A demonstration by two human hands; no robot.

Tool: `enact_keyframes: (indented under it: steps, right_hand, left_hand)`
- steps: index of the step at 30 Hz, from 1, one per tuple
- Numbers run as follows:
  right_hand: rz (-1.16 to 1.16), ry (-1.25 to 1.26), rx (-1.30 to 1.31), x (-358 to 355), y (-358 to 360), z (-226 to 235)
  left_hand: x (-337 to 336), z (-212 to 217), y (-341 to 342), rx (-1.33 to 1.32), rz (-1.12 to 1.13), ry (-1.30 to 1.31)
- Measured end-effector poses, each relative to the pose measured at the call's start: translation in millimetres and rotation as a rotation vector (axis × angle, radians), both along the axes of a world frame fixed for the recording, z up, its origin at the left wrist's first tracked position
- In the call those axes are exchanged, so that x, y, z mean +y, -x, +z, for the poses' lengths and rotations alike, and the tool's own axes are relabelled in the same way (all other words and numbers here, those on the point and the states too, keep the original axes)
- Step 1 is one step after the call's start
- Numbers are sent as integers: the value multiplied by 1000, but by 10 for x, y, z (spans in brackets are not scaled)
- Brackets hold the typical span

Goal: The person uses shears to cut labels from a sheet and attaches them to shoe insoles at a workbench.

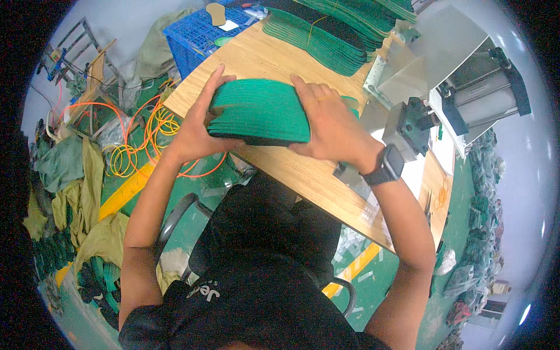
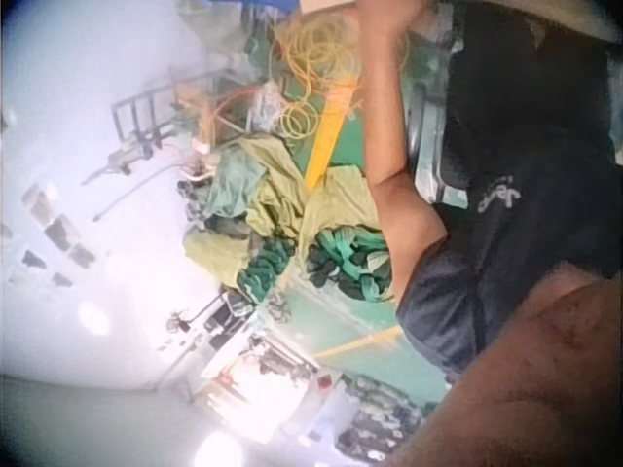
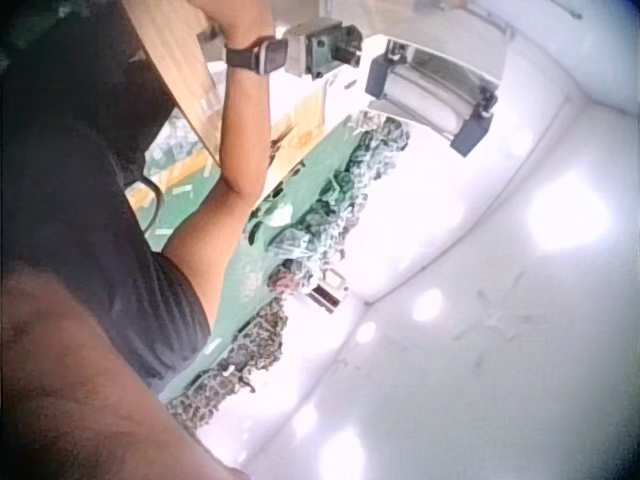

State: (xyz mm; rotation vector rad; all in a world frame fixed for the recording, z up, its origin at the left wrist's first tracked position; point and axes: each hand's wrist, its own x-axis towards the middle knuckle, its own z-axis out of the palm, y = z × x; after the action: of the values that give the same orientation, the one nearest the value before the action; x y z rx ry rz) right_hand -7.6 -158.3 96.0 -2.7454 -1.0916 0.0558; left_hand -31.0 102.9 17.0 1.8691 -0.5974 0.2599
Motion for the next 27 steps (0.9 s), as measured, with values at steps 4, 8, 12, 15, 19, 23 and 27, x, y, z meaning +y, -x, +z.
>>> enact_keyframes:
  steps: [4, 8, 12, 15, 19, 23, 27]
  right_hand:
    - [10, -171, 23, 117, -84, 62]
    - [49, -78, -136, -34, 19, -121]
    - [76, -128, -121, -97, -201, -181]
    - [126, -102, -97, -78, -283, -30]
    - [108, -163, -283, -44, -218, -215]
    - [123, -64, -187, -104, -200, -214]
    - [100, -58, -67, -32, -379, -34]
  left_hand:
    - [164, 64, -50, -56, -108, 95]
    - [90, -58, -126, -36, 100, -60]
    - [59, -93, -248, -139, 119, -46]
    - [65, -96, -174, -185, 133, -175]
    - [40, -133, -101, -111, 62, -51]
    - [-3, 28, -97, 98, -84, 168]
    - [53, 72, -177, 160, -63, 257]
